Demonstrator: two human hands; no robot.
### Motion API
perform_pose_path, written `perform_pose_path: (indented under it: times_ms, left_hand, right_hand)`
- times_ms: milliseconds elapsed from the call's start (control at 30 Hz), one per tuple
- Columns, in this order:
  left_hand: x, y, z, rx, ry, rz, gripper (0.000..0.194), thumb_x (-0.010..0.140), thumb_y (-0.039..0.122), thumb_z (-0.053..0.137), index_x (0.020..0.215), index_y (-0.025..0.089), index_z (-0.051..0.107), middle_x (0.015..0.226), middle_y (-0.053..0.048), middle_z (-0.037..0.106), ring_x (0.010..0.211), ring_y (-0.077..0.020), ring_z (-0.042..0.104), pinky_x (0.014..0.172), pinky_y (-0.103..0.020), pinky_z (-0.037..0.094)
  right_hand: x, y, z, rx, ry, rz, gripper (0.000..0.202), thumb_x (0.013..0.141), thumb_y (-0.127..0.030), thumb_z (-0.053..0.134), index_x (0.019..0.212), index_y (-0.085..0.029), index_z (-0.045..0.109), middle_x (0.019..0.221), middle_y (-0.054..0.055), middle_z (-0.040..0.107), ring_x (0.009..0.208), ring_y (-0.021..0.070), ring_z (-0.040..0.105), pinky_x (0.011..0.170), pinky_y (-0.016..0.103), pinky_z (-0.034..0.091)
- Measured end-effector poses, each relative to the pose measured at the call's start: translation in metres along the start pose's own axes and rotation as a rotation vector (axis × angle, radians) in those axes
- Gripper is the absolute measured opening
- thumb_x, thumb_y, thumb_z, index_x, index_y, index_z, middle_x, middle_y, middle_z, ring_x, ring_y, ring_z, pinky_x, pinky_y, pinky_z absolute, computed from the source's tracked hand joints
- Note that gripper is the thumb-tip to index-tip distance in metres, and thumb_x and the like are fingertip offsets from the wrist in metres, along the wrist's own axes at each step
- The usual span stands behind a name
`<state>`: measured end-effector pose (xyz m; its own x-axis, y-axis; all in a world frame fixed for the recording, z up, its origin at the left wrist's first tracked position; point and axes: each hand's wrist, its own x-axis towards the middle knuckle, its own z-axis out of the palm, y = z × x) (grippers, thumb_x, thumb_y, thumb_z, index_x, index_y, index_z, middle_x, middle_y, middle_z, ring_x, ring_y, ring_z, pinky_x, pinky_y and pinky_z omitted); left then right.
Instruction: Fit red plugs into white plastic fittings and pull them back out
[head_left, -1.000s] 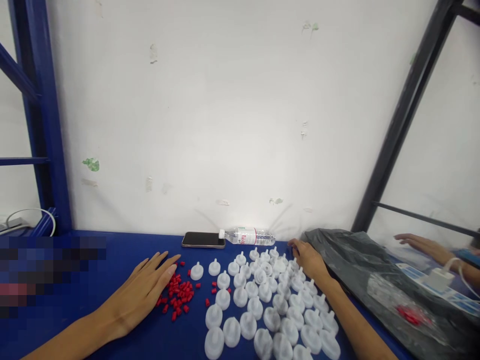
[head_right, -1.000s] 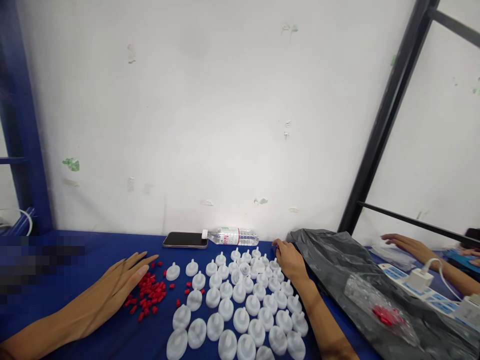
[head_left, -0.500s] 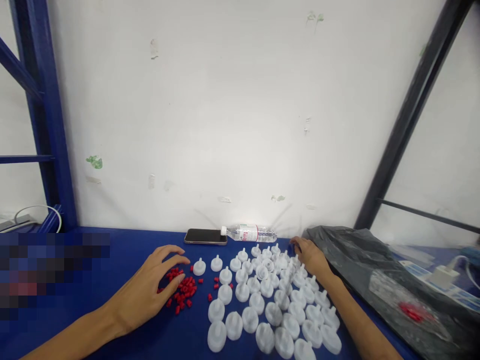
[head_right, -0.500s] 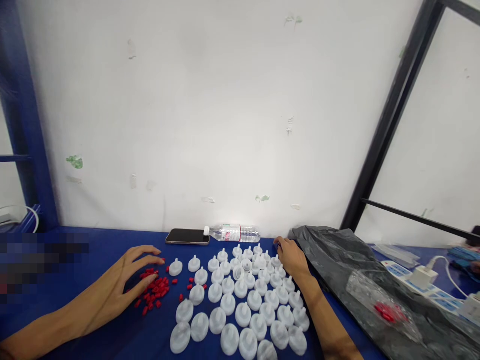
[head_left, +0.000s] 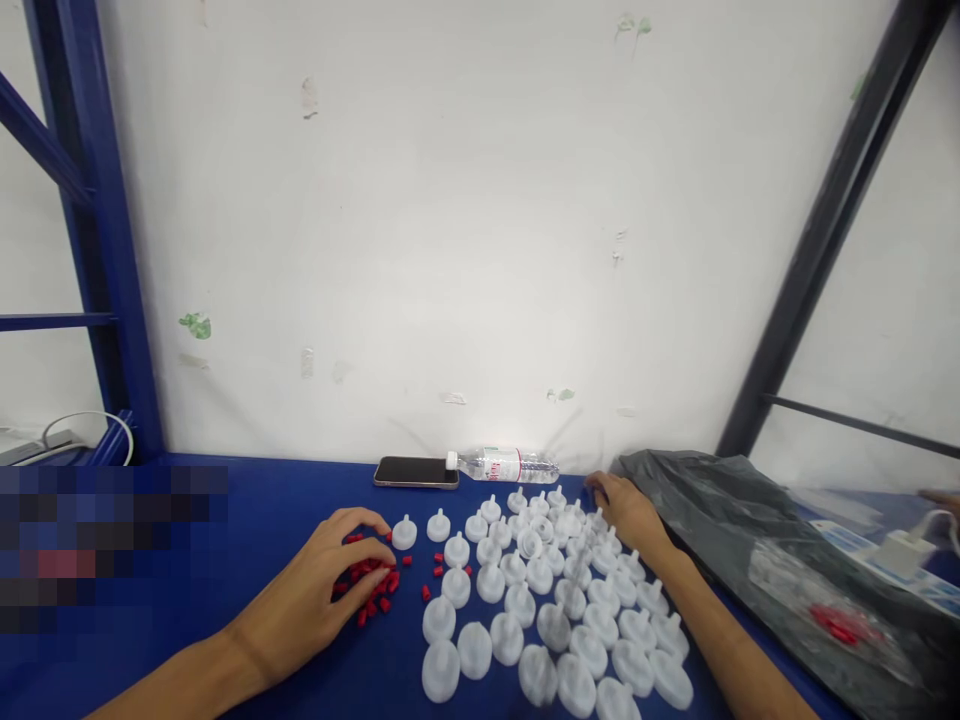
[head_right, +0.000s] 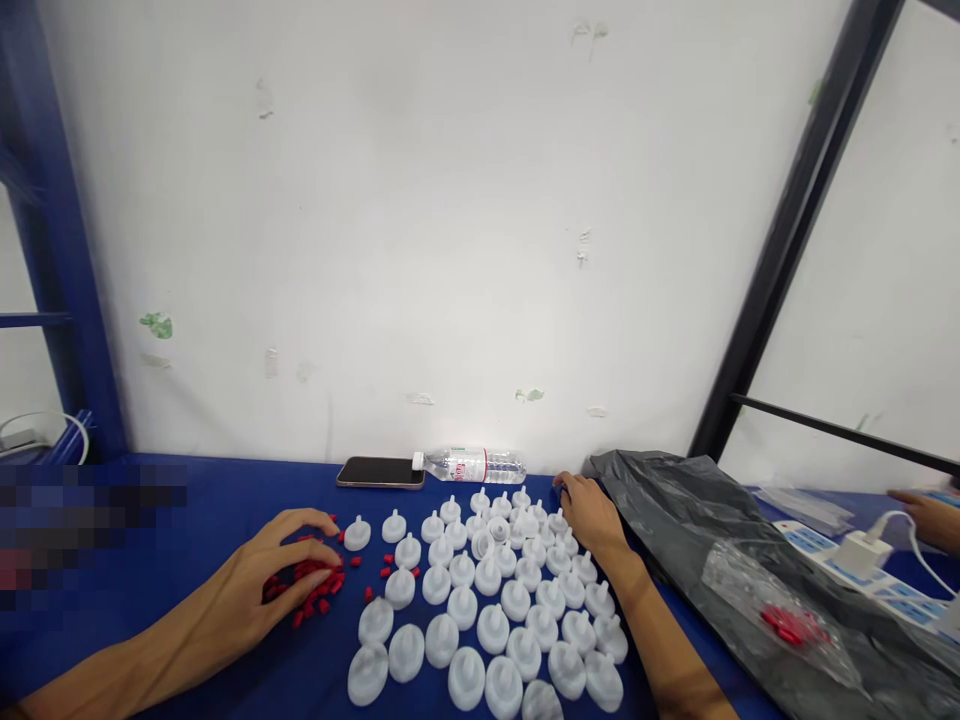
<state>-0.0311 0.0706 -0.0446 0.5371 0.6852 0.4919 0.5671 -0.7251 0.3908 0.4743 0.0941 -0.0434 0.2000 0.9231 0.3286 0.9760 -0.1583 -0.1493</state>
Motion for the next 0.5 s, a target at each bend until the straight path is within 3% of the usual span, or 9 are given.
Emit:
perform_pose_path:
  times_ms: [200,300,367,433,500]
  left_hand:
    - [-0.001,0.001,-0.001,-0.008,0.108,0.084,0.025,0.11,0.038,0.054,0.111,0.033,0.078,0.121,-0.007,0.081,0.131,-0.031,0.069,0.112,-0.045,0.059]
    - [-0.003,0.005,-0.001,-0.01,0.186,0.114,0.022,0.109,0.038,0.056,0.113,0.035,0.078,0.116,-0.005,0.082,0.129,-0.0297,0.07,0.111,-0.043,0.06]
    - [-0.004,0.011,-0.003,-0.011,0.233,0.129,0.019,0.108,0.035,0.059,0.11,0.035,0.078,0.114,-0.005,0.083,0.123,-0.0288,0.072,0.11,-0.042,0.06]
    - [-0.004,0.02,-0.006,-0.009,0.249,0.193,0.018,0.106,0.027,0.061,0.11,0.035,0.076,0.111,-0.004,0.083,0.114,-0.0273,0.075,0.107,-0.041,0.061]
    - [-0.003,0.031,-0.01,-0.007,0.246,0.299,0.024,0.103,0.017,0.06,0.113,0.034,0.073,0.108,-0.002,0.083,0.106,-0.0252,0.076,0.1,-0.037,0.064]
  right_hand:
    - [-0.006,-0.006,-0.001,0.146,0.051,0.041,0.031,0.106,-0.04,0.073,0.13,-0.02,0.071,0.132,0.008,0.074,0.116,0.0253,0.073,0.101,0.049,0.064]
    - [-0.003,-0.011,-0.015,0.266,0.119,0.072,0.028,0.105,-0.039,0.073,0.126,-0.02,0.071,0.122,0.006,0.076,0.105,0.0224,0.075,0.096,0.046,0.065]
    - [-0.001,-0.016,-0.042,0.358,0.214,0.1,0.024,0.107,-0.036,0.069,0.124,-0.019,0.071,0.116,0.007,0.078,0.098,0.0207,0.076,0.095,0.043,0.064]
    - [-0.008,-0.025,-0.082,0.45,0.351,0.124,0.026,0.109,-0.033,0.056,0.127,-0.018,0.068,0.118,0.013,0.08,0.098,0.0212,0.077,0.099,0.039,0.061]
    - [-0.032,-0.039,-0.124,0.537,0.494,0.122,0.036,0.11,-0.043,0.047,0.132,-0.02,0.063,0.129,0.015,0.078,0.109,0.0231,0.077,0.097,0.037,0.062]
